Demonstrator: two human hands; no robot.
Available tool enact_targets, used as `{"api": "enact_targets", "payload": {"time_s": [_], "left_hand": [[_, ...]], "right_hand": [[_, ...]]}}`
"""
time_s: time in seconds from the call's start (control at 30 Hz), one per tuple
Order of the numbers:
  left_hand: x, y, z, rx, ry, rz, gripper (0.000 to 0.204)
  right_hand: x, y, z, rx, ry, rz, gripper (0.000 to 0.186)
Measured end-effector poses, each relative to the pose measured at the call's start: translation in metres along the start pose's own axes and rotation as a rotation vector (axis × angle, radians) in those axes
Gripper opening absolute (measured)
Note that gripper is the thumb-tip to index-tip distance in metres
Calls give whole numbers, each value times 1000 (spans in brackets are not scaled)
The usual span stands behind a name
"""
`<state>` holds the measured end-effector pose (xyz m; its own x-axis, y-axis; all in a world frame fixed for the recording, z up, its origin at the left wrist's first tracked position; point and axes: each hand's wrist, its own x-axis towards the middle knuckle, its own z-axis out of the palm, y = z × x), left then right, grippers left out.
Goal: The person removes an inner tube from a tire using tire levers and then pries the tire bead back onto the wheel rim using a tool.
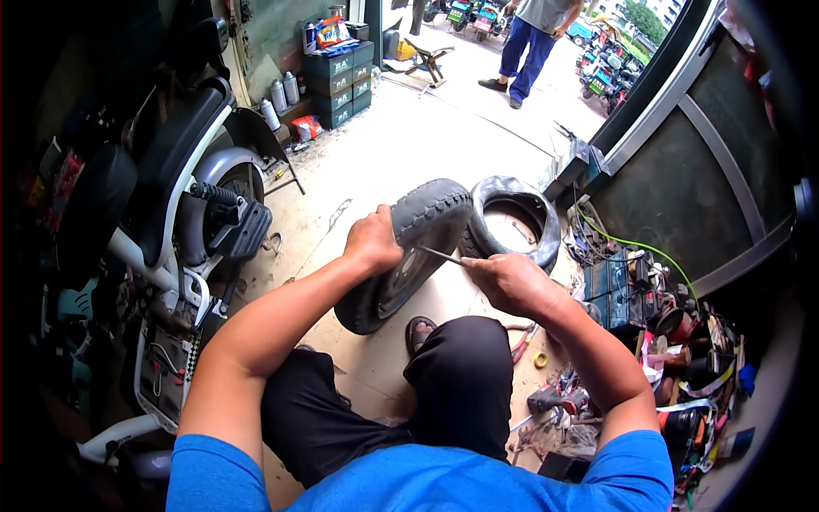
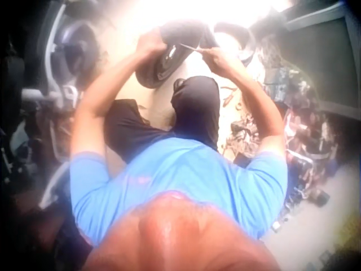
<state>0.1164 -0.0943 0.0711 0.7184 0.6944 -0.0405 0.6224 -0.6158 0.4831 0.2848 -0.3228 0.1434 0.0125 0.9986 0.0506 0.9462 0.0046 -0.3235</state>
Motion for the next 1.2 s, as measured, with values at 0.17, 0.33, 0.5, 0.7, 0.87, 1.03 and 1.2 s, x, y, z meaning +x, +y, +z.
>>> {"api": "enact_targets", "payload": {"time_s": [0.17,0.33,0.5,0.7,0.87,1.03,1.2], "left_hand": [[3,9,8,23,16,29,43],[13,15,9,56,10,54,40],[34,-8,6,20,72,13,43],[51,-29,1,-38,63,-54,58],[41,-26,-10,-78,8,-71,86],[41,-51,2,-223,18,106,132],[-8,-73,20,-316,64,-51,140]], "right_hand": [[39,-21,-26,-158,-232,184,27],[93,-46,-61,-354,-498,181,23],[60,-13,2,-191,-153,126,25],[29,43,110,-38,224,72,40],[33,69,231,193,513,64,30],[63,70,328,576,387,466,24],[60,80,355,1286,458,796,26]]}}
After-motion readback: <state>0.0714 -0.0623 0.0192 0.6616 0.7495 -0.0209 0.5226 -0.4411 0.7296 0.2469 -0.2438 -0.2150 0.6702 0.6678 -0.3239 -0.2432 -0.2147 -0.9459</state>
